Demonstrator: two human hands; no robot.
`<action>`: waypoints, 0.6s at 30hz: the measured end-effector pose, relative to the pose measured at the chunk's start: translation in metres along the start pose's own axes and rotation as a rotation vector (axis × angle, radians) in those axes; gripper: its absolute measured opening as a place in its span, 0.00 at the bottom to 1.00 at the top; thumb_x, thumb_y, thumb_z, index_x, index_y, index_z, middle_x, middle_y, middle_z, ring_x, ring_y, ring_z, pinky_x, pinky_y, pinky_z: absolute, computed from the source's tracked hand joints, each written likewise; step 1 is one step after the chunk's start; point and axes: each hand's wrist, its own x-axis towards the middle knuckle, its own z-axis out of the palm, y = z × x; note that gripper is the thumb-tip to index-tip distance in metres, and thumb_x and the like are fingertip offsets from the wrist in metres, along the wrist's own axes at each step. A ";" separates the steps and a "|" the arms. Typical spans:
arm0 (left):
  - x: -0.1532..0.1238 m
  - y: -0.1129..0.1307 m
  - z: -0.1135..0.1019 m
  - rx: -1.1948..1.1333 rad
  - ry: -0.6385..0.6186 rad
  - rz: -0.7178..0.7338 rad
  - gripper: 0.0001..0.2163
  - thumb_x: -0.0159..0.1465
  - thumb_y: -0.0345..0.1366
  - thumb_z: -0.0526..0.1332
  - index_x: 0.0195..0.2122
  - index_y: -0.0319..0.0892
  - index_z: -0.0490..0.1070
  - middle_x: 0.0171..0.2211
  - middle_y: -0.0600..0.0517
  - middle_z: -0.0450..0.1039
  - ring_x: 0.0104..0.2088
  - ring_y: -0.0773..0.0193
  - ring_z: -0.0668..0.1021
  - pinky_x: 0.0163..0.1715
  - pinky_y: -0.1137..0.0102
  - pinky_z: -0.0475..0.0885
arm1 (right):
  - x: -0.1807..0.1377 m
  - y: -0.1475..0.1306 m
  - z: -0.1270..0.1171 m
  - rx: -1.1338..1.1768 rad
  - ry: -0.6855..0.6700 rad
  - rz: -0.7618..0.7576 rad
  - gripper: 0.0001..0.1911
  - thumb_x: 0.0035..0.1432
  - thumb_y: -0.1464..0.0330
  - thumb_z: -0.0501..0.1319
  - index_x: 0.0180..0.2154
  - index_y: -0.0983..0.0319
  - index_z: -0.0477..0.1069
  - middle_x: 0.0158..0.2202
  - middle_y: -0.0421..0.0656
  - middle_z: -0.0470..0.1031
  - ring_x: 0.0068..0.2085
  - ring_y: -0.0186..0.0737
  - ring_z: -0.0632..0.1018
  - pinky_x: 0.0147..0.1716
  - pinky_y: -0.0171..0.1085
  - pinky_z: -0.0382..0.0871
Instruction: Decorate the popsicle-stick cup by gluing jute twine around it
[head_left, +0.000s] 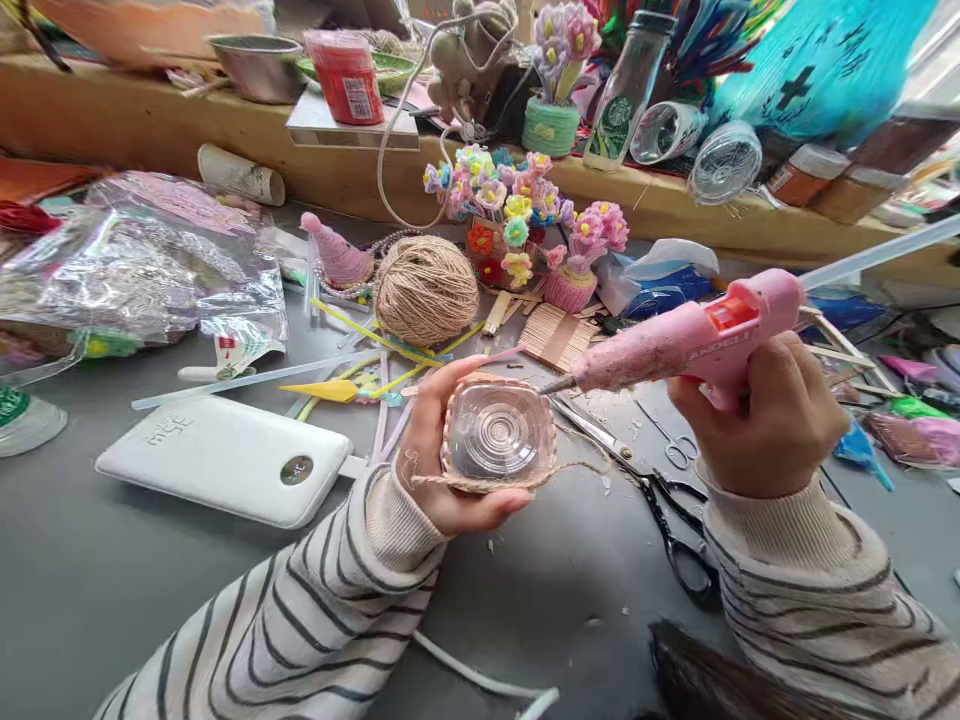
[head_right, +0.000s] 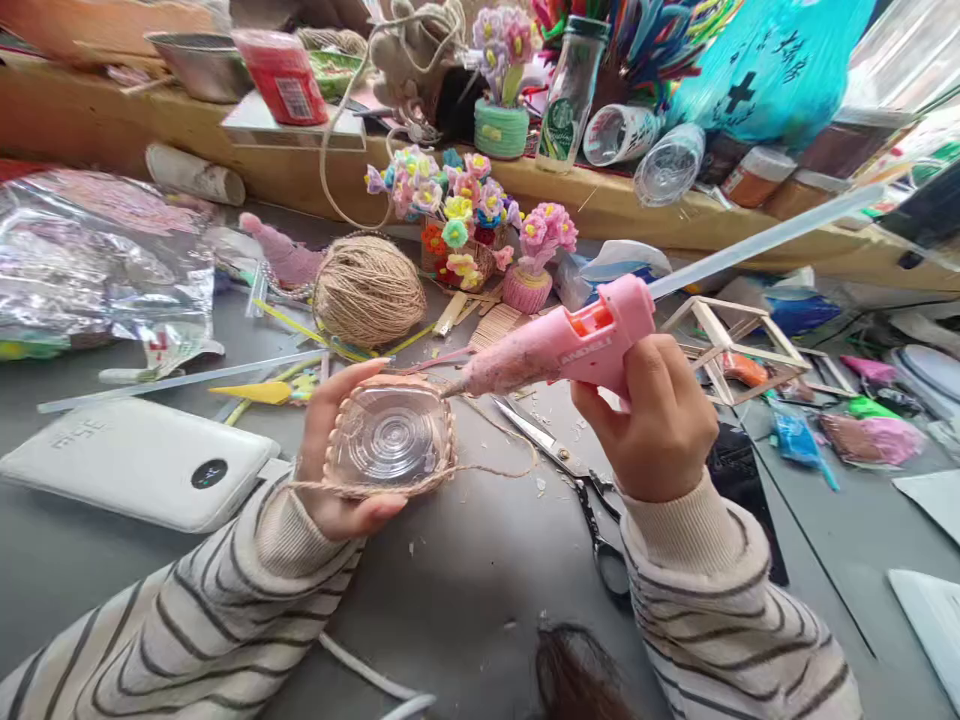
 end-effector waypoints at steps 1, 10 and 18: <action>0.000 0.000 0.000 -0.002 0.004 0.003 0.40 0.48 0.46 0.71 0.61 0.49 0.55 0.48 0.46 0.72 0.48 0.47 0.77 0.53 0.45 0.68 | 0.000 0.000 -0.001 0.002 -0.001 0.000 0.17 0.57 0.69 0.59 0.28 0.57 0.48 0.25 0.36 0.50 0.24 0.32 0.56 0.20 0.32 0.55; -0.002 -0.003 -0.002 0.020 0.001 0.032 0.41 0.48 0.46 0.70 0.61 0.47 0.55 0.48 0.45 0.72 0.47 0.48 0.77 0.53 0.47 0.69 | -0.001 -0.001 -0.003 0.015 -0.009 0.012 0.16 0.56 0.69 0.60 0.26 0.57 0.52 0.24 0.35 0.51 0.24 0.32 0.57 0.20 0.31 0.56; -0.001 0.002 -0.001 0.048 -0.006 0.020 0.40 0.48 0.46 0.70 0.61 0.48 0.55 0.48 0.46 0.73 0.47 0.49 0.77 0.52 0.50 0.71 | 0.000 -0.001 -0.003 0.008 -0.006 0.010 0.17 0.56 0.68 0.61 0.26 0.57 0.51 0.24 0.36 0.51 0.24 0.31 0.57 0.19 0.31 0.55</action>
